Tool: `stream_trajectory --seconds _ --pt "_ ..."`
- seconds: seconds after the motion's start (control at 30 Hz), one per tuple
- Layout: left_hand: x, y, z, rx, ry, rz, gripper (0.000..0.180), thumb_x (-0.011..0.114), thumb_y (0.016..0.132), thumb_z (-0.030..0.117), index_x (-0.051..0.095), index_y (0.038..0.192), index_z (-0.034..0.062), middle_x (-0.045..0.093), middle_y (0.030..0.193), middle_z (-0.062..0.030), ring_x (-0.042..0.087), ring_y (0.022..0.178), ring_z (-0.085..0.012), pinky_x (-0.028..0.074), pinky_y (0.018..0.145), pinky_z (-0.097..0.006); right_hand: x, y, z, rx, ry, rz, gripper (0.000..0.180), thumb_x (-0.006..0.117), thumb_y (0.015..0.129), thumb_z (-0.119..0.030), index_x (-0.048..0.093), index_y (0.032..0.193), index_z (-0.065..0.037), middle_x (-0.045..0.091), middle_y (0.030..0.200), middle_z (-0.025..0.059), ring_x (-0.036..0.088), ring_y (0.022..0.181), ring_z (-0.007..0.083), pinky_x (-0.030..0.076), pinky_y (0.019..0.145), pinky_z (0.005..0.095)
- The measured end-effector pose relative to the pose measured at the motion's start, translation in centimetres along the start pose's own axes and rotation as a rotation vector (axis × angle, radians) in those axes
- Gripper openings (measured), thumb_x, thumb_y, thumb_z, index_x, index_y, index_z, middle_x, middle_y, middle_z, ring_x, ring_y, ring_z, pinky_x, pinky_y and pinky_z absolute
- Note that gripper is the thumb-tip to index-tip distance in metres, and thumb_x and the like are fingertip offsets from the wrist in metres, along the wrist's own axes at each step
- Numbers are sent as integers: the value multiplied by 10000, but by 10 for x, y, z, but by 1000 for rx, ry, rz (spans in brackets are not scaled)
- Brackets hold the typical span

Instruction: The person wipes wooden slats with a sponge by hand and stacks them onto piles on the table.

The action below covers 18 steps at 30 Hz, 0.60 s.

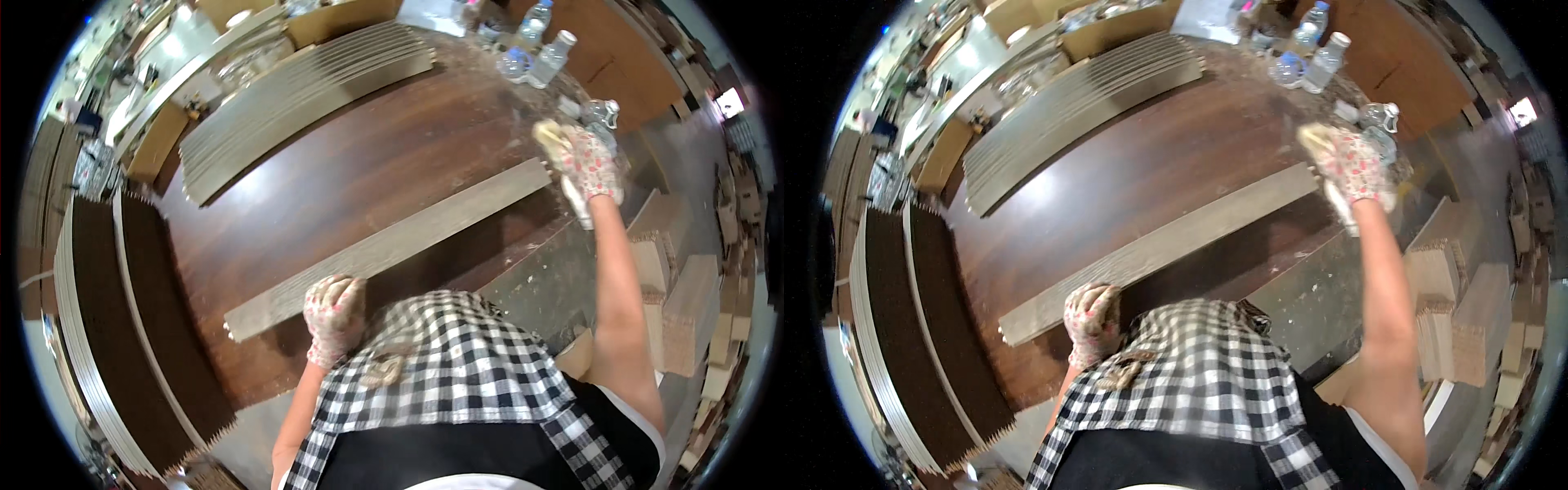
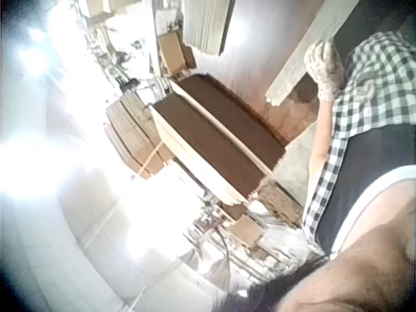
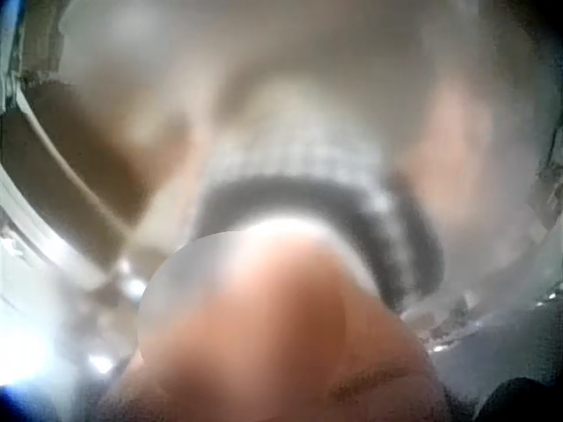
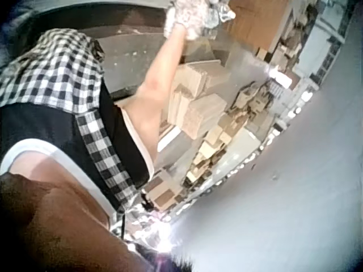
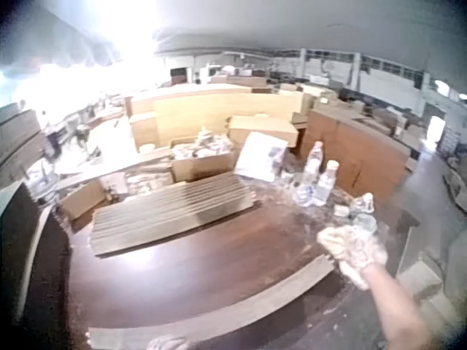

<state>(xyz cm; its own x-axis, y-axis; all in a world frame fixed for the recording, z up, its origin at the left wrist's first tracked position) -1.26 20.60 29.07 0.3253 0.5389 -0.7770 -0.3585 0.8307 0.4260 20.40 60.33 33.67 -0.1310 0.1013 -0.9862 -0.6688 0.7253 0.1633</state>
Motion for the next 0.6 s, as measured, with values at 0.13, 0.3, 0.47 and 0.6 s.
stream_trajectory --seconds 0.13,0.3,0.47,0.6 --pt "5 40 21 -70 50 57 154 697 807 48 674 956 79 664 947 -88 622 934 -292 467 860 -413 40 -29 -107 -465 181 395 274 589 904 -244 666 1086 -54 691 1025 126 664 890 196 559 797 310" --pt "17 47 41 -115 137 -14 160 691 806 52 650 953 98 608 919 -86 570 914 -305 464 832 -422 32 -39 -206 -433 370 -99 286 534 941 -264 610 1162 -100 638 1085 116 630 948 259 549 793 392" --pt "20 42 40 -107 161 0 199 701 793 66 645 979 108 601 952 -81 559 922 -314 460 826 -433 39 16 37 109 223 68 266 555 926 -271 622 1124 -106 654 1022 125 626 960 266 520 827 406" --pt "20 45 40 -58 186 -7 344 734 762 123 642 1093 139 600 1084 -79 564 1037 -326 439 908 -463 -4 15 48 156 251 283 275 549 915 -261 619 1127 -102 655 1035 151 621 982 282 496 850 422"
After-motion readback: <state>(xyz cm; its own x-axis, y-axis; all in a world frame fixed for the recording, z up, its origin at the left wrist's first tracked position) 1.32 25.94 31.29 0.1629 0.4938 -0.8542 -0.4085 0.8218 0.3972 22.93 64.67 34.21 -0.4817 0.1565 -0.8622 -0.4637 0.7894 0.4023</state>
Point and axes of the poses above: each hand's wrist, its own y-axis towards the middle knuckle, its own x-axis out of the palm, z = x × y, the point moved 10 cm from there along y, towards the middle knuckle
